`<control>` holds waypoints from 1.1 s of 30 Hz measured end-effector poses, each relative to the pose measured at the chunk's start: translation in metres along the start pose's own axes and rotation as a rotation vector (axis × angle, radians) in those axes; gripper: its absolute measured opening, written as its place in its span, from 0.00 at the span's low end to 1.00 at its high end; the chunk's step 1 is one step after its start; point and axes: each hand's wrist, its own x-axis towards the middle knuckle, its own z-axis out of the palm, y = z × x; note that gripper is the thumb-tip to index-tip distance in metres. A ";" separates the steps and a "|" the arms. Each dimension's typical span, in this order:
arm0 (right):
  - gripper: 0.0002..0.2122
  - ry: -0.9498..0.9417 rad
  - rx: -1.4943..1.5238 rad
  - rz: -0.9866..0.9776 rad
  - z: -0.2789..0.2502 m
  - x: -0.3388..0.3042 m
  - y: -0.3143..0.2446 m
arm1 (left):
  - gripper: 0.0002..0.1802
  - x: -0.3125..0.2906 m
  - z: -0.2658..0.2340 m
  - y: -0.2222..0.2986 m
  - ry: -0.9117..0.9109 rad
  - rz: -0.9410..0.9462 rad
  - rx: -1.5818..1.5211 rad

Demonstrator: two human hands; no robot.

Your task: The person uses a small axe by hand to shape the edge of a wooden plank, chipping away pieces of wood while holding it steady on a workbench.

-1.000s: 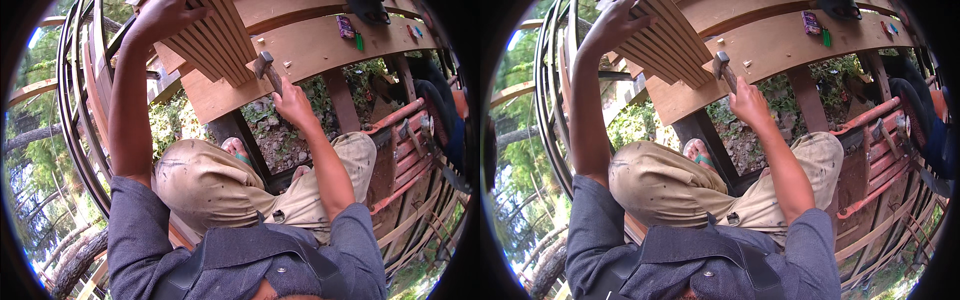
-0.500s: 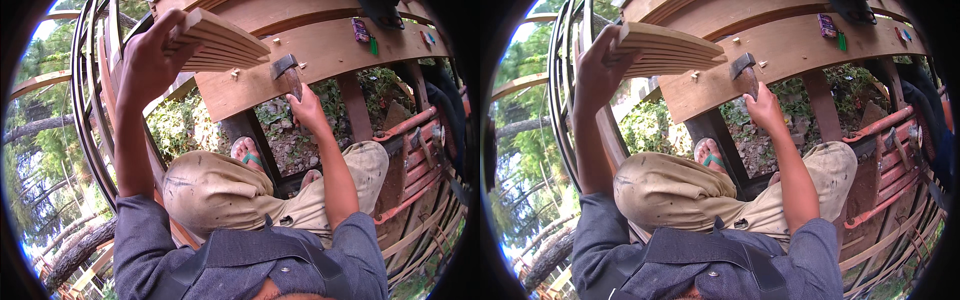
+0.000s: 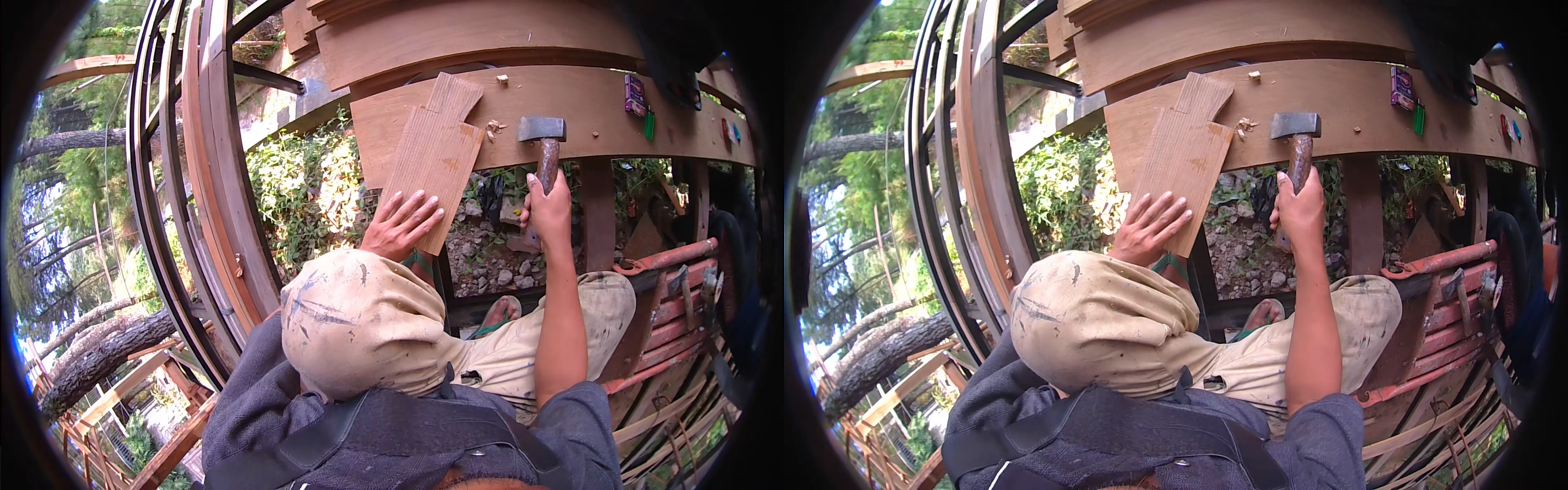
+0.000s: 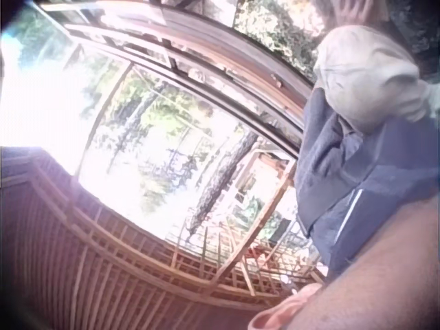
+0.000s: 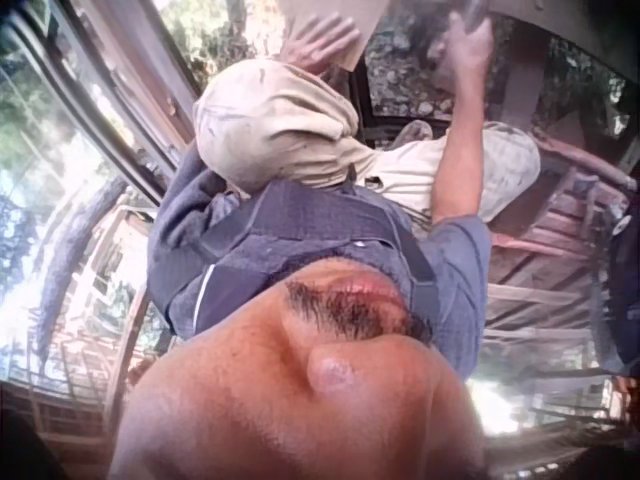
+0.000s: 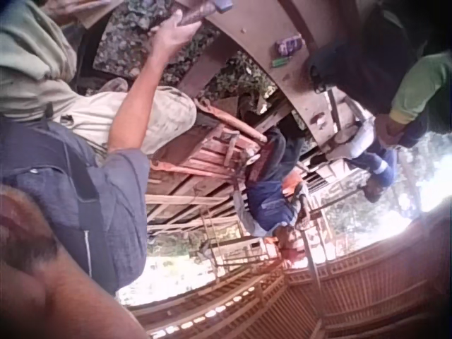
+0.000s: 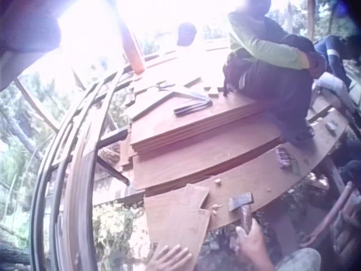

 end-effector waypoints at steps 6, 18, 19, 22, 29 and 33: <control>0.11 -0.030 0.057 0.036 0.000 0.003 0.004 | 0.52 0.013 -0.004 0.014 -0.095 -0.033 -0.046; 0.10 0.013 -0.030 0.023 0.005 0.002 0.000 | 0.58 0.040 -0.018 0.017 -0.215 -0.061 -0.088; 0.10 0.017 -0.033 0.021 0.005 0.002 0.000 | 0.59 0.046 -0.023 0.017 -0.239 -0.063 -0.053; 0.11 0.029 -0.034 0.014 0.004 0.000 -0.001 | 0.61 0.074 -0.033 0.018 -0.267 -0.070 -0.039; 0.12 0.026 -0.043 0.004 0.011 -0.001 0.000 | 0.63 0.133 -0.009 -0.014 0.134 -0.139 -0.272; 0.12 0.026 -0.051 -0.001 0.017 0.001 0.001 | 0.55 0.192 -0.005 -0.067 0.420 -0.477 -0.497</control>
